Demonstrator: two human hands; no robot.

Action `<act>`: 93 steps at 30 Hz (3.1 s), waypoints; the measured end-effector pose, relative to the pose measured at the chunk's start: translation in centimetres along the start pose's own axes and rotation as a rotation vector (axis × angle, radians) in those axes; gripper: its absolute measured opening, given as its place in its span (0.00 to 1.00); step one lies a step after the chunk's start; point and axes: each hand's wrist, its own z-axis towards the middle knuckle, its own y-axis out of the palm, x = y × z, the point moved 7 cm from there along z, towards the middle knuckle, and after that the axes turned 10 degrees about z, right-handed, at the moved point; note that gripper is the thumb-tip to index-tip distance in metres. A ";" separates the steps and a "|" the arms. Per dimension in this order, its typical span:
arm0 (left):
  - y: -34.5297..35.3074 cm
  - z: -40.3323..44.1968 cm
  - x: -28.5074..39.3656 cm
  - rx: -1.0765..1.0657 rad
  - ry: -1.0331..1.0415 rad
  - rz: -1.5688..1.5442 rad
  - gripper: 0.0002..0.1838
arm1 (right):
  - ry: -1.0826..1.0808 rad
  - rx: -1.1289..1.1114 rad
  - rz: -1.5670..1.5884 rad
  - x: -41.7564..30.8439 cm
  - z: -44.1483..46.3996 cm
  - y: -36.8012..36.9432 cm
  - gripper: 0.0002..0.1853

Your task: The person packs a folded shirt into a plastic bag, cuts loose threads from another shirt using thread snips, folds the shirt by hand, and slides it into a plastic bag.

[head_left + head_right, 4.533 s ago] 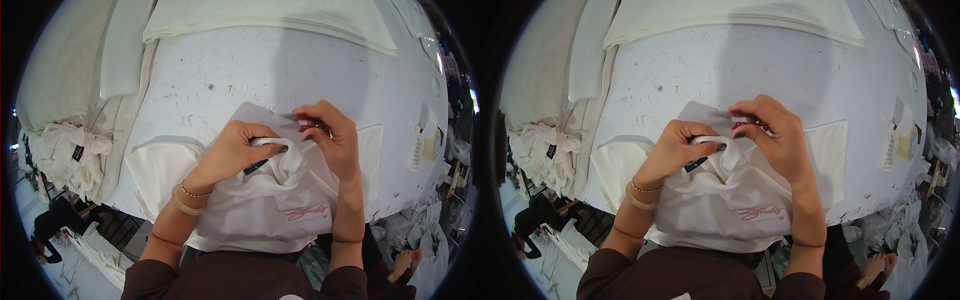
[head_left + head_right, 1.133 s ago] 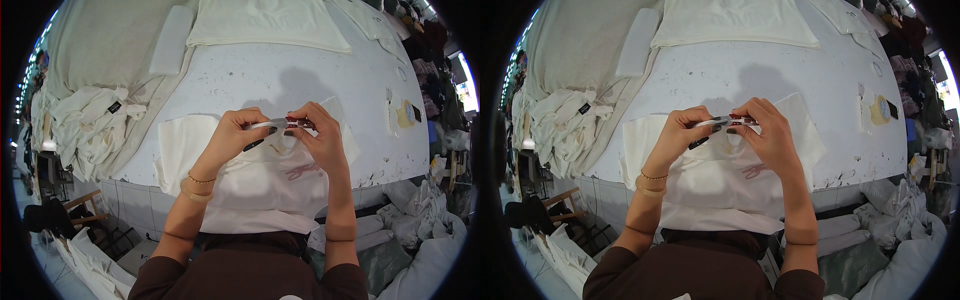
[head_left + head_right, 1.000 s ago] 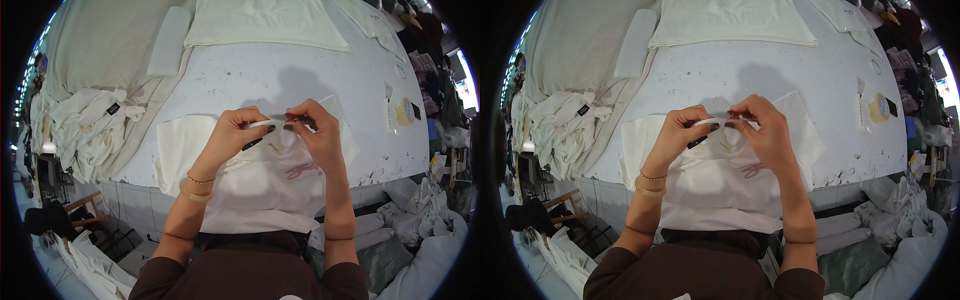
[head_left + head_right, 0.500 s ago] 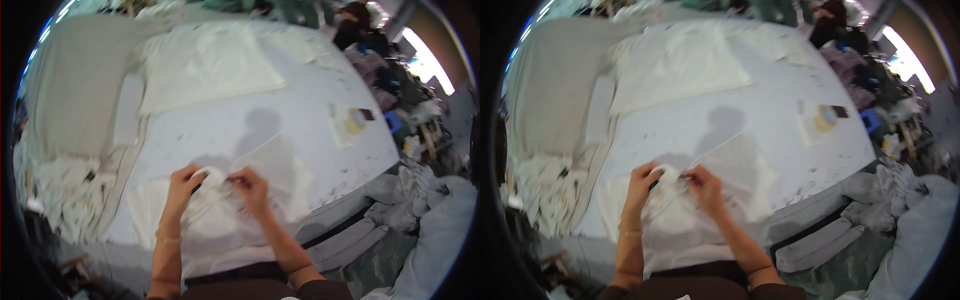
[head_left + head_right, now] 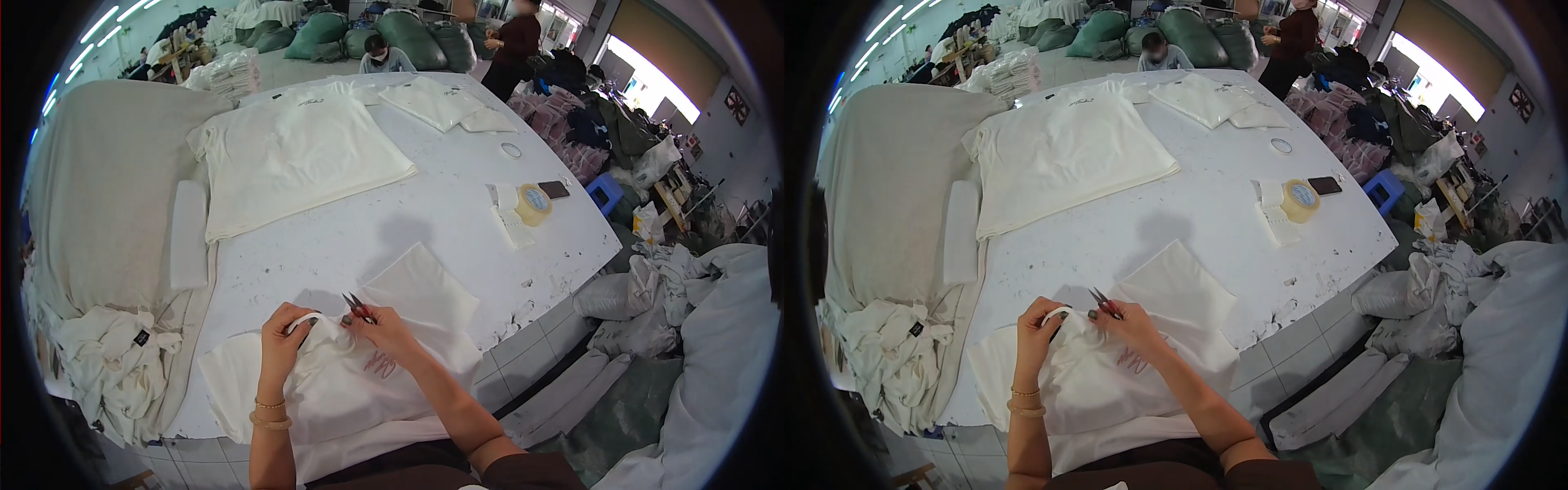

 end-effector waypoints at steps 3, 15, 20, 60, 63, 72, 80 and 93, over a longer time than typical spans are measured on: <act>-0.2 -0.4 1.4 0.018 0.039 0.058 0.11 | 0.363 -0.168 0.179 0.6 -0.6 1.0 0.10; 0.8 -1.4 2.1 0.059 0.191 0.194 0.14 | 0.324 -0.321 0.120 1.0 0.1 2.3 0.18; -2.2 -2.1 2.7 0.135 0.207 0.324 0.21 | 0.060 -0.208 -0.120 0.8 1.3 0.6 0.18; -3.9 -5.5 0.1 0.055 -0.074 -0.180 0.06 | 0.006 -0.168 -0.267 -8.3 1.1 4.1 0.13; -3.6 -5.4 0.5 0.064 -0.066 -0.138 0.06 | 0.106 -0.343 -0.201 -6.7 0.2 8.3 0.12; -3.4 -6.3 1.5 0.053 0.054 -0.052 0.14 | 0.160 -0.298 -0.111 -5.1 -1.0 7.3 0.03; -4.9 -6.0 2.1 0.049 0.099 0.171 0.14 | 0.096 -0.496 -0.099 -5.8 -1.3 8.3 0.15; -2.3 -5.1 -1.2 0.033 -0.351 -0.519 0.11 | -0.184 -0.389 -0.176 -7.0 0.4 8.8 0.22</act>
